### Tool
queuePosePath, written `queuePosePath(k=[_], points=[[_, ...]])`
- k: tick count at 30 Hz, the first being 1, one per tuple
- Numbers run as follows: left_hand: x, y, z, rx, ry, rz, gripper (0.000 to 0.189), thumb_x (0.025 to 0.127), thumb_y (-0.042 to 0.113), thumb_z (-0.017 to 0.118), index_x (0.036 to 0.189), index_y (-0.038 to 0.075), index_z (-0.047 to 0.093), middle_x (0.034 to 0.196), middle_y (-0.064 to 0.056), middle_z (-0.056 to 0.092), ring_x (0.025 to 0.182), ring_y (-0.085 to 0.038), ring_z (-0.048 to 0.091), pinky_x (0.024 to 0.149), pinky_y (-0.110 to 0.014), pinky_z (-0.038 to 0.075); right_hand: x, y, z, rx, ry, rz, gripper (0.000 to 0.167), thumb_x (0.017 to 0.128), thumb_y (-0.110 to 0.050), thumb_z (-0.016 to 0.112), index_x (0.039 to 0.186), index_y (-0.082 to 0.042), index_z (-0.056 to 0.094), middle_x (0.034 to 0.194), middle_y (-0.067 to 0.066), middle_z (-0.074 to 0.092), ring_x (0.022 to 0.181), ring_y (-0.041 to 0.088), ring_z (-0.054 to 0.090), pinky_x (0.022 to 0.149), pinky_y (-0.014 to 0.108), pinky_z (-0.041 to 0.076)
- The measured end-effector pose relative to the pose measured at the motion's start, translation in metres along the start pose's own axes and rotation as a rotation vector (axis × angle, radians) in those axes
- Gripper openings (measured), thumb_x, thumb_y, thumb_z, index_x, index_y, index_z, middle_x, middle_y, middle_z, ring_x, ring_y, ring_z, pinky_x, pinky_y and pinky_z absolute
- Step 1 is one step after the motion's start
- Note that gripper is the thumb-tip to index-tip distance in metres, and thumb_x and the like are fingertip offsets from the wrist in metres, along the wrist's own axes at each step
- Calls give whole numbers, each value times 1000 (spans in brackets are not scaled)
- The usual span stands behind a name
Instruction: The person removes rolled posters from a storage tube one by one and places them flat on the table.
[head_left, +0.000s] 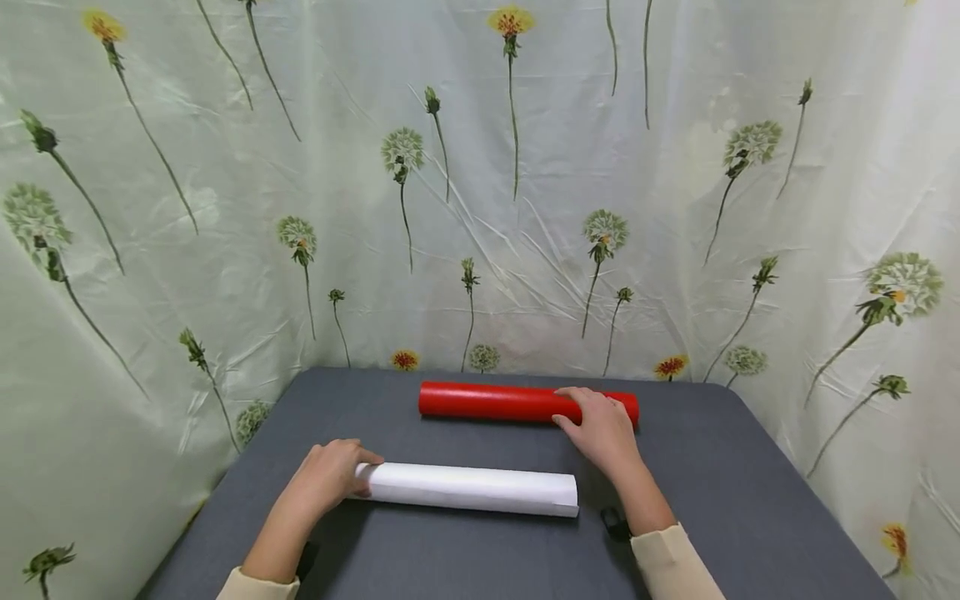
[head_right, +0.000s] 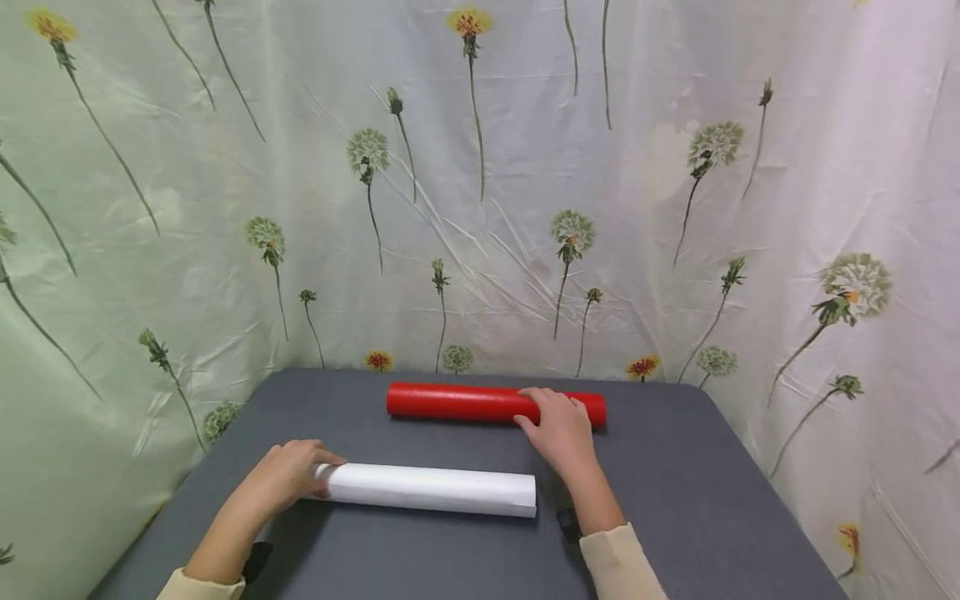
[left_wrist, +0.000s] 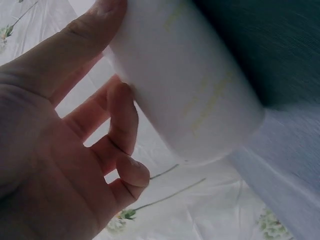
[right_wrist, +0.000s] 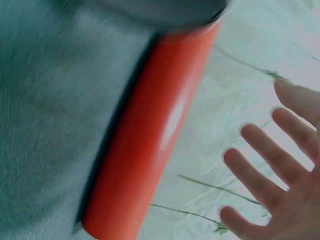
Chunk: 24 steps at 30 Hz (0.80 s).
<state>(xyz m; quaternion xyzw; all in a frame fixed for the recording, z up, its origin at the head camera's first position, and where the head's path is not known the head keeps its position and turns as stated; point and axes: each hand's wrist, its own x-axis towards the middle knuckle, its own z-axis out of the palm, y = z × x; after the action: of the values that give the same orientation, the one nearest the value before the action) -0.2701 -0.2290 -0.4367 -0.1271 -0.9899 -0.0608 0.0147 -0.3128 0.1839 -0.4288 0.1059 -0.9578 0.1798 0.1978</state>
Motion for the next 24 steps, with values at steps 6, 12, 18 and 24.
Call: queuePosePath(k=[6, 12, 18, 24], points=[[12, 12, -2, -29, -63, -47, 44, 74, 23, 97, 115, 26, 84, 118, -6, 80, 107, -30, 74, 83, -48, 54, -16, -17, -8, 126, -174, -3, 39, 91, -27, 85, 128, -24, 74, 130, -1, 75, 119, 26, 71, 100, 52, 55], [22, 29, -3, -44, -86, -53, 41, 73, 22, 98, 112, 22, 85, 116, -3, 81, 105, -26, 73, 90, -51, 54, -23, -23, -3, 172, -410, -23, 40, 87, -27, 88, 125, -23, 76, 131, 0, 74, 122, 24, 68, 104, 53, 54], [30, 44, -1, -44, -107, -53, 41, 72, 23, 98, 111, 21, 85, 112, 0, 81, 100, -21, 72, 92, -49, 52, -26, -20, 5, 71, -512, -8, 39, 82, -23, 92, 118, -23, 78, 122, -1, 76, 110, 21, 68, 97, 51, 54], [35, 51, -5, -32, -92, -40, 42, 71, 22, 99, 110, 21, 85, 112, -1, 81, 99, -22, 72, 96, -51, 52, -23, -20, 0, 9, -502, -7, 29, 82, -24, 92, 108, -27, 79, 111, -3, 76, 101, 17, 67, 90, 48, 55]])
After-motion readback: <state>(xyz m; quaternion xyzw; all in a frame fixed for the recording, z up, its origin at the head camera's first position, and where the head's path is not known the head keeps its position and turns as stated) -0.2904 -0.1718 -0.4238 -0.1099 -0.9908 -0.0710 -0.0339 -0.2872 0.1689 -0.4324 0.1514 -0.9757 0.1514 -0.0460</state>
